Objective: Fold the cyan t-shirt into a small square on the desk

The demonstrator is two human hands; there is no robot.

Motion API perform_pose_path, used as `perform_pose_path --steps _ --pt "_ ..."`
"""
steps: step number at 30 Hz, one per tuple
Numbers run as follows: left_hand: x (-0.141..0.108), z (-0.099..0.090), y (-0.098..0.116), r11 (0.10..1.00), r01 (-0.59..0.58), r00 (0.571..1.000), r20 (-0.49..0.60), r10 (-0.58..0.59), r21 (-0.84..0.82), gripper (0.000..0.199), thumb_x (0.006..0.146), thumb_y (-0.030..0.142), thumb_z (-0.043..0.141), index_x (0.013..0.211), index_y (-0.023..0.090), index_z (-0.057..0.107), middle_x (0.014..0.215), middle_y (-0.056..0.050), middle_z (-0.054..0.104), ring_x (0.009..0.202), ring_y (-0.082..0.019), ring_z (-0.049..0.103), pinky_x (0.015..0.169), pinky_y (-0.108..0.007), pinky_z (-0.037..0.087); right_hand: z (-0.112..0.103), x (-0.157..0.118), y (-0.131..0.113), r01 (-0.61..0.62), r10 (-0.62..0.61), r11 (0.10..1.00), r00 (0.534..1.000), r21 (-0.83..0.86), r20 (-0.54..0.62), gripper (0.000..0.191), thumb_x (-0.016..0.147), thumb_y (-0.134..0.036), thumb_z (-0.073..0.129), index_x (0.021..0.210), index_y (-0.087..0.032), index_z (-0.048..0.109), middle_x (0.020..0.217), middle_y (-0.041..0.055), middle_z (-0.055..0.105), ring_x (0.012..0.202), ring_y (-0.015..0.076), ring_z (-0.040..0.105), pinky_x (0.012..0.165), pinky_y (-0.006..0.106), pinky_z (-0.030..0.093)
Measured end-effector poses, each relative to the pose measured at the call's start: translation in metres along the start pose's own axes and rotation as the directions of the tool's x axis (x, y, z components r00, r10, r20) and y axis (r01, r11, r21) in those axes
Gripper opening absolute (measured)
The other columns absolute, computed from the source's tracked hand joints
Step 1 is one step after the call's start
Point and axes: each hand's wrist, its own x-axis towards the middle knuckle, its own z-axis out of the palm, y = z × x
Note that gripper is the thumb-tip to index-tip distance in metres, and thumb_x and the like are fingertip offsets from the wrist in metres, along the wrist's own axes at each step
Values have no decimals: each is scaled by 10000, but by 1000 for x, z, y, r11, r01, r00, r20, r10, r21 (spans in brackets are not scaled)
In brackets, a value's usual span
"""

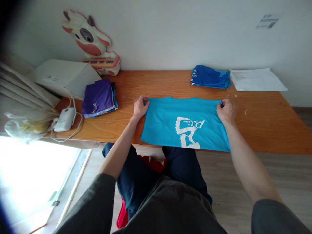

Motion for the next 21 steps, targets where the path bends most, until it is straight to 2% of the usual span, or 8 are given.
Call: perform_pose_path --steps 11,17,21 --pt "1 -1 1 1000 3 1000 8 -3 4 282 980 196 708 1248 285 721 1239 -85 863 1213 -331 799 1245 -584 544 4 2 4 1 -1 1000 1000 -14 0 197 1041 -382 579 1105 -226 680 1211 194 774 1112 334 625 1044 461 480" --pt "0 -2 4 1000 18 1000 13 -18 -17 269 990 201 702 1249 271 721 1260 -102 858 1240 -343 795 1255 -590 529 -2 0 -3 -15 16 999 1000 -34 25 210 1064 -363 569 1146 -216 695 1248 196 772 1124 325 613 1038 444 459" --pt "0 -2 4 1000 24 1000 10 -24 6 246 1013 208 701 1252 262 717 1257 -97 858 1236 -324 798 1243 -545 533 -7 -3 -9 -29 31 999 998 -41 46 233 1095 -340 555 1204 -196 701 1284 209 759 1130 305 583 1050 431 432"
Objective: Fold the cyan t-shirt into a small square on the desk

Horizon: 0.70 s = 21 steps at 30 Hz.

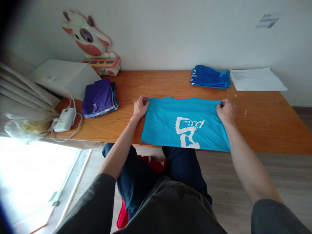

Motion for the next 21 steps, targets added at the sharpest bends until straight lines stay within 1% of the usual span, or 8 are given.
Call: perform_pose_path --steps 4,10,17,21 --pt "0 1 -2 1000 -10 1000 -15 10 -2 201 1040 223 704 1237 261 714 1244 -91 862 1216 -304 804 1216 -504 539 -1 -2 -1 -6 6 1000 1000 -4 11 254 1125 -338 554 1258 -182 704 1319 221 756 1153 297 570 1062 425 412" --pt "0 1 -1 999 -32 999 -33 31 -14 172 1054 245 723 1224 266 706 1212 -86 862 1196 -306 807 1173 -490 554 0 -1 1 -7 7 1000 1000 -3 19 273 1137 -341 550 1290 -172 702 1338 231 754 1167 302 577 1068 429 406" --pt "0 0 -1 999 -34 999 -25 34 -16 193 1033 239 755 1217 254 697 1185 -93 859 1150 -307 813 1168 -495 556 1 -1 1 -8 8 1000 1000 2 16 280 1131 -354 556 1281 -170 705 1332 226 759 1170 302 586 1071 429 412" --pt "0 0 -1 999 -29 999 -16 29 -14 218 1021 228 752 1231 256 700 1201 -94 859 1160 -311 811 1187 -513 552 0 -2 1 -4 4 1000 1000 5 9 272 1129 -356 552 1274 -183 704 1333 224 761 1177 303 587 1066 434 415"
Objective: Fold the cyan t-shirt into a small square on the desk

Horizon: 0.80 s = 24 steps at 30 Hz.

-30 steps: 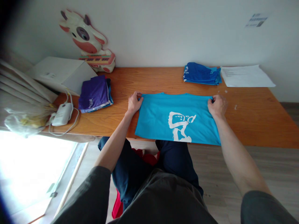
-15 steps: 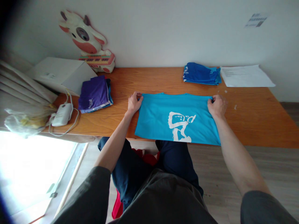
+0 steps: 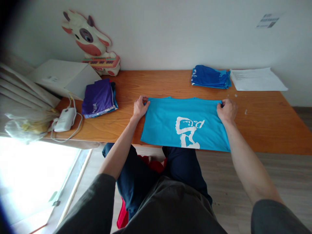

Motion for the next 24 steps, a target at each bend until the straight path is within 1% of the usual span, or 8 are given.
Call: perform_pose_path --steps 6,11,17,24 --pt "-1 -1 1 1000 0 1000 9 -1 8 235 1014 212 740 1243 252 708 1217 -101 858 1192 -315 803 1203 -527 548 1 1 1 4 -4 1000 1000 -6 -4 257 1126 -354 556 1267 -198 704 1336 219 764 1181 309 593 1084 443 413" --pt "0 0 1 1000 23 1000 12 -23 22 235 1014 210 741 1242 259 710 1228 -98 862 1216 -319 800 1214 -533 540 4 3 3 1 -1 1000 1000 -13 -7 256 1120 -350 558 1257 -194 708 1313 219 769 1170 309 596 1066 440 421" --pt "0 1 0 1000 18 1000 8 -18 22 227 1016 219 730 1237 266 716 1231 -95 862 1206 -321 803 1216 -535 540 6 4 5 0 -1 1000 1000 -22 -10 257 1114 -356 563 1246 -190 708 1307 215 771 1179 309 602 1073 428 426" --pt "0 1 -2 1000 5 1000 14 -5 6 253 1006 219 727 1254 265 708 1232 -91 861 1208 -313 798 1214 -522 539 2 2 1 -6 6 1000 1000 -14 8 276 1121 -350 545 1282 -183 694 1334 233 756 1184 314 592 1077 434 417"
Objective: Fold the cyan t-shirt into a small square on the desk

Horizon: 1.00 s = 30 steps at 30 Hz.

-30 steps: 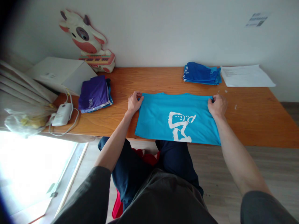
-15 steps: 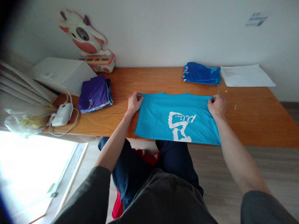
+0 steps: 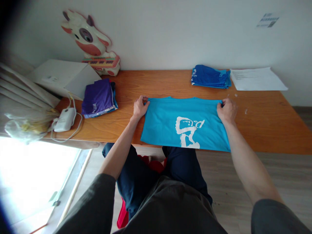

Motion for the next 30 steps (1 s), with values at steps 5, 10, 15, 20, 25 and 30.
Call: perform_pose_path --steps 5,10,15,20,25,30 --pt "0 -1 -1 1000 -15 1000 12 15 -10 305 975 185 750 1267 263 704 1243 -90 857 1195 -311 797 1232 -535 523 -6 -3 -6 4 -4 1000 1000 6 12 278 1134 -345 527 1290 -186 693 1346 236 753 1188 313 580 1083 441 407" --pt "0 -1 0 1000 1 1000 13 -1 3 319 981 176 746 1286 264 708 1262 -90 857 1208 -306 794 1250 -544 513 -11 -6 -11 -13 13 1000 1000 6 23 244 1131 -338 545 1281 -217 694 1364 219 761 1192 320 577 1081 453 410" --pt "-1 -1 2 1000 21 1000 11 -21 -10 302 1039 243 736 1337 256 695 1283 -110 853 1244 -309 794 1233 -530 527 -8 -6 -8 8 -9 1000 1000 4 28 259 1136 -339 549 1303 -208 697 1378 225 763 1217 320 579 1097 444 396" --pt "0 -1 2 1000 18 1000 14 -18 1 277 1024 211 738 1296 245 699 1273 -124 846 1242 -319 791 1237 -537 523 -1 -3 0 44 -43 999 999 4 -14 276 1137 -375 562 1284 -190 705 1348 224 773 1182 311 596 1063 420 406" --pt "-1 -1 1 1000 26 999 29 -27 8 273 981 185 739 1245 246 709 1271 -116 835 1235 -316 781 1263 -561 507 -2 -5 -1 33 -33 999 999 -14 3 260 1145 -369 544 1281 -203 691 1338 210 763 1186 311 589 1058 428 408" --pt "2 -2 3 1000 -10 999 30 10 23 272 999 230 735 1269 264 732 1369 -127 816 1363 -338 722 1283 -587 498 -10 -7 -12 38 -39 999 999 22 28 375 1149 -355 527 1467 -169 598 1410 218 724 1262 310 576 1126 446 400"
